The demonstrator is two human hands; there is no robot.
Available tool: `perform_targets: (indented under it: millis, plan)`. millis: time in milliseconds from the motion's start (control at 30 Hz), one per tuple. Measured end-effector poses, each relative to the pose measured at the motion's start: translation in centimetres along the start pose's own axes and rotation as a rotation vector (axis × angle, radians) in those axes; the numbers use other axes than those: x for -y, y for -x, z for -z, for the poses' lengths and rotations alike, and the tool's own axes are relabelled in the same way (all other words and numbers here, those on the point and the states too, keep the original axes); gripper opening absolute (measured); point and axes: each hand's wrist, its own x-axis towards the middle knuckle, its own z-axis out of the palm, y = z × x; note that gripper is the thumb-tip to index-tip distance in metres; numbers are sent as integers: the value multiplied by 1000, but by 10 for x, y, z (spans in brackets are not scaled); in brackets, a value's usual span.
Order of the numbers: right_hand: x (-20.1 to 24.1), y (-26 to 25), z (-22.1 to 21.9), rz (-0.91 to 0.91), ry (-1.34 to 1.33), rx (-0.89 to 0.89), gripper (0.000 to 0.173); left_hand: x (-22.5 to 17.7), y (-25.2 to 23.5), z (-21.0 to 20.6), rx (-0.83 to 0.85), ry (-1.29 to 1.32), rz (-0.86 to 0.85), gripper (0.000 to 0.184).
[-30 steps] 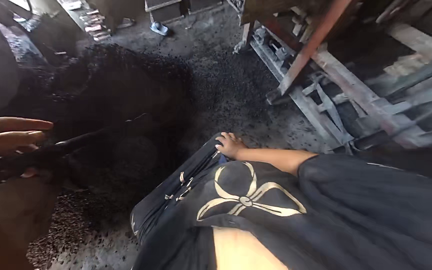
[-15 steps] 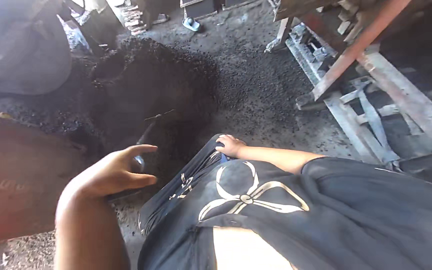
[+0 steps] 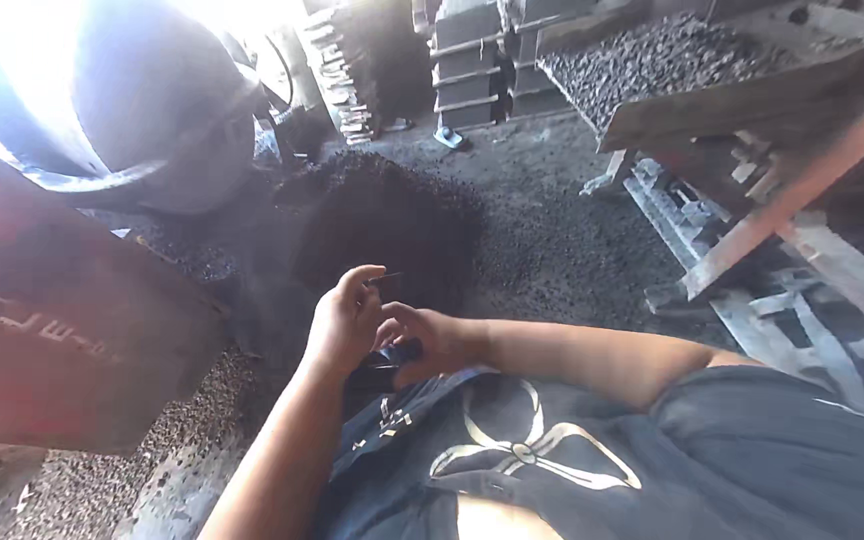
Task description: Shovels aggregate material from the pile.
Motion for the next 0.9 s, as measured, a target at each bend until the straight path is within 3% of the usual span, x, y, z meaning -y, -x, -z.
perform_targets:
  millis: [133,300,367,433,467,533,600,700,733,800,900]
  plan:
    - [44,-11,-12,-110,447,212,62,-7,-15,-12,-213,537,-52,30]
    - [66,-18,-13,-317,603,352,62,-4,-19,-6,-313,936,-16,27]
    - [70,-19,-12,-411,642,406,60,10,-20,-3,-365,953,-32,26]
    - [71,-15,-8,-487,664,448,57,49,-27,-7,-423,765,-23,27]
    - [70,-12,-5,-515,659,456,53,73,-29,-12,-402,675,68,33]
    - [68,-5,0,-539,639,429,48,109,-32,-31,-280,683,417,44]
    - [65,0,4,-545,628,357,45,112,-28,-61,-154,801,691,48]
    - [71,9,-5,-534,651,285,47,92,-26,-104,-12,1008,722,56]
    - [76,13,-11,-516,653,279,45,78,-29,-113,-54,1162,786,56]
    - [97,20,-13,-495,665,283,41,54,-33,-122,-201,1388,911,36]
    - [144,30,3,-486,674,248,37,22,-30,-122,-283,1512,859,13]
